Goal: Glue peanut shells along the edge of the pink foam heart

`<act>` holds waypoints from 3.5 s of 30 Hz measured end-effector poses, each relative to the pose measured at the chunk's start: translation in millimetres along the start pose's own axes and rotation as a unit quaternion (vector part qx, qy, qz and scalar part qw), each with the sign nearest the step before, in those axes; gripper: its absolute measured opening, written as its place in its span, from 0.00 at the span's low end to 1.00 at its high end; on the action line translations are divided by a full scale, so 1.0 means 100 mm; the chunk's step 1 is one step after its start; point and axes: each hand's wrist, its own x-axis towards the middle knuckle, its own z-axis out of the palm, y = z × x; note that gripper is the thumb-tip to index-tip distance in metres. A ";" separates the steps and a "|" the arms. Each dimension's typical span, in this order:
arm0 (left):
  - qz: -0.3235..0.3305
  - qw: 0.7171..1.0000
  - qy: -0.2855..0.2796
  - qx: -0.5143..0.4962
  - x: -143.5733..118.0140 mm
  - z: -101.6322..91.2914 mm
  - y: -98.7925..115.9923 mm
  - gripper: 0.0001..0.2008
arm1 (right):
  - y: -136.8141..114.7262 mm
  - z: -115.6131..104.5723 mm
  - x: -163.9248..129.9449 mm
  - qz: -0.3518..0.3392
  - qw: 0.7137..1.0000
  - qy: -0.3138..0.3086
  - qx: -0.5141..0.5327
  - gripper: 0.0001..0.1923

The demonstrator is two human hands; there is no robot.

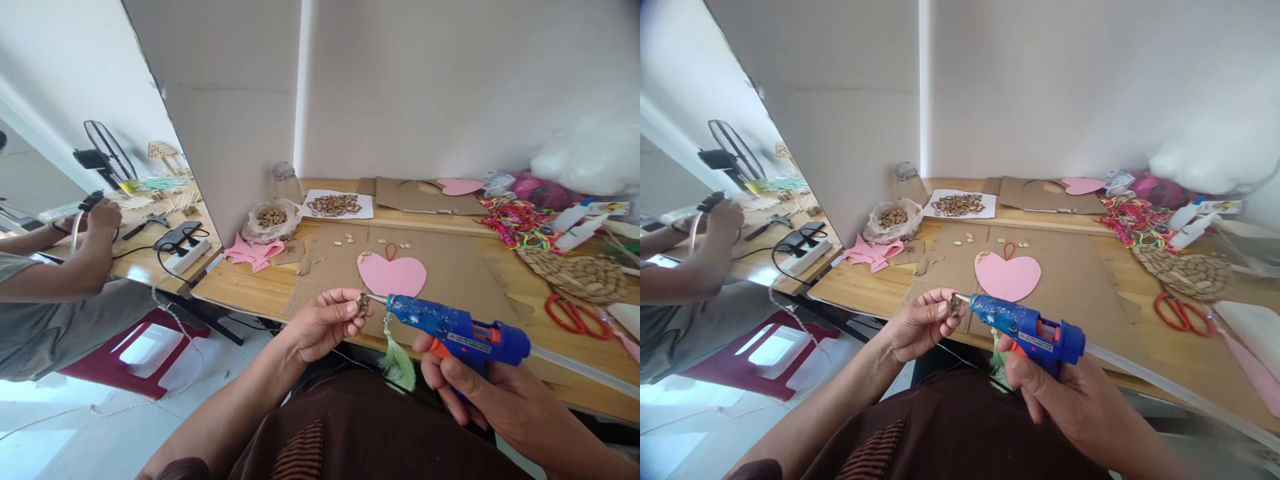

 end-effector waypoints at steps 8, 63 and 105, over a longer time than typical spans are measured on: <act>0.001 1.000 -0.008 -0.006 -0.01 0.01 0.00 0.12 | 0.03 0.02 -0.06 -0.041 0.989 0.067 -0.129 0.23; -0.019 0.999 0.022 0.027 -0.05 -0.01 0.00 0.16 | -0.26 0.07 -0.04 -0.182 0.935 0.026 -0.303 0.15; 0.022 0.998 0.035 0.047 -0.03 -0.02 -0.03 0.14 | -0.19 0.13 -0.04 -0.156 0.956 0.049 -0.245 0.16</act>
